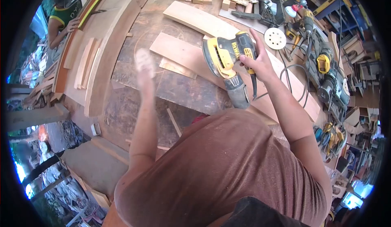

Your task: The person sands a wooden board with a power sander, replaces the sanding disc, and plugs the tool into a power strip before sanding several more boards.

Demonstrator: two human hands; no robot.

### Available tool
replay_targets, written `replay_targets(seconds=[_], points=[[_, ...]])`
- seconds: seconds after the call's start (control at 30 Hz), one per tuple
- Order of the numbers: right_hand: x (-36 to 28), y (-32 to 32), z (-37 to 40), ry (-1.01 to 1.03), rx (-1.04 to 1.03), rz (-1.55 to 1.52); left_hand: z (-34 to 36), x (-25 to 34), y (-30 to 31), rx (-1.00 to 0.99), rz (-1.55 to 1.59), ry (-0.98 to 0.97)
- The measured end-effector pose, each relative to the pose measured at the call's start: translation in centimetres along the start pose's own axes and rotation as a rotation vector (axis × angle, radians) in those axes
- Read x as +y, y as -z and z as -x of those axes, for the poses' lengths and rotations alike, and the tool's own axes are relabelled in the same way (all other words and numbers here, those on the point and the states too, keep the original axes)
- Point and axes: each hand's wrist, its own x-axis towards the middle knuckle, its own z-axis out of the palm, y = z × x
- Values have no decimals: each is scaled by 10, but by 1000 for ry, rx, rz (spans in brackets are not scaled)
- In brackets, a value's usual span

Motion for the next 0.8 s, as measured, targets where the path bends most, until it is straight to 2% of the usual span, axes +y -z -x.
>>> replay_targets(seconds=[0.03,0.07,0.1,0.13,0.2,0.23,0.27,0.3,0.33,0.37,0.4,0.47,0.5,0.53,0.6,0.67,0.7,0.8], points=[[-4,-1,3,73,33,-100,15,15,-36,-138,98,102],[-7,-3,5,146,67,-203,41,49,-79,-290,481,214],[-5,-4,6,173,94,-220,60,77,-109,-302,485,208],[-6,-3,8,182,106,-214,76,104,-136,-435,475,-85],[-8,4,13,211,122,-615,95,136,-166,-682,441,-680],[12,21,14,177,167,-661,81,135,-165,-854,435,-665],[33,40,16,102,121,-761,67,130,-163,-1033,424,-645],[47,46,22,45,167,-887,70,124,-167,-1063,436,-645],[57,53,25,-5,209,-1010,75,120,-173,-947,455,-567],[67,57,28,-24,241,-1005,78,119,-181,-830,471,-489],[80,59,32,-49,274,-1002,80,120,-189,-853,482,-488],[108,66,34,-97,248,-1091,85,121,-203,-997,749,204],[107,64,37,-205,153,-1094,85,120,-213,-1117,991,366],[106,61,38,-313,50,-1095,90,117,-218,-1126,986,374],[96,54,41,-343,7,-996,104,111,-221,-940,863,234],[86,45,42,-604,-4,-303,110,110,-212,-915,871,258],[76,41,46,-618,-9,-315,112,107,-207,-872,819,210],[43,34,46,-497,-168,354,117,84,-198,-777,781,173]])
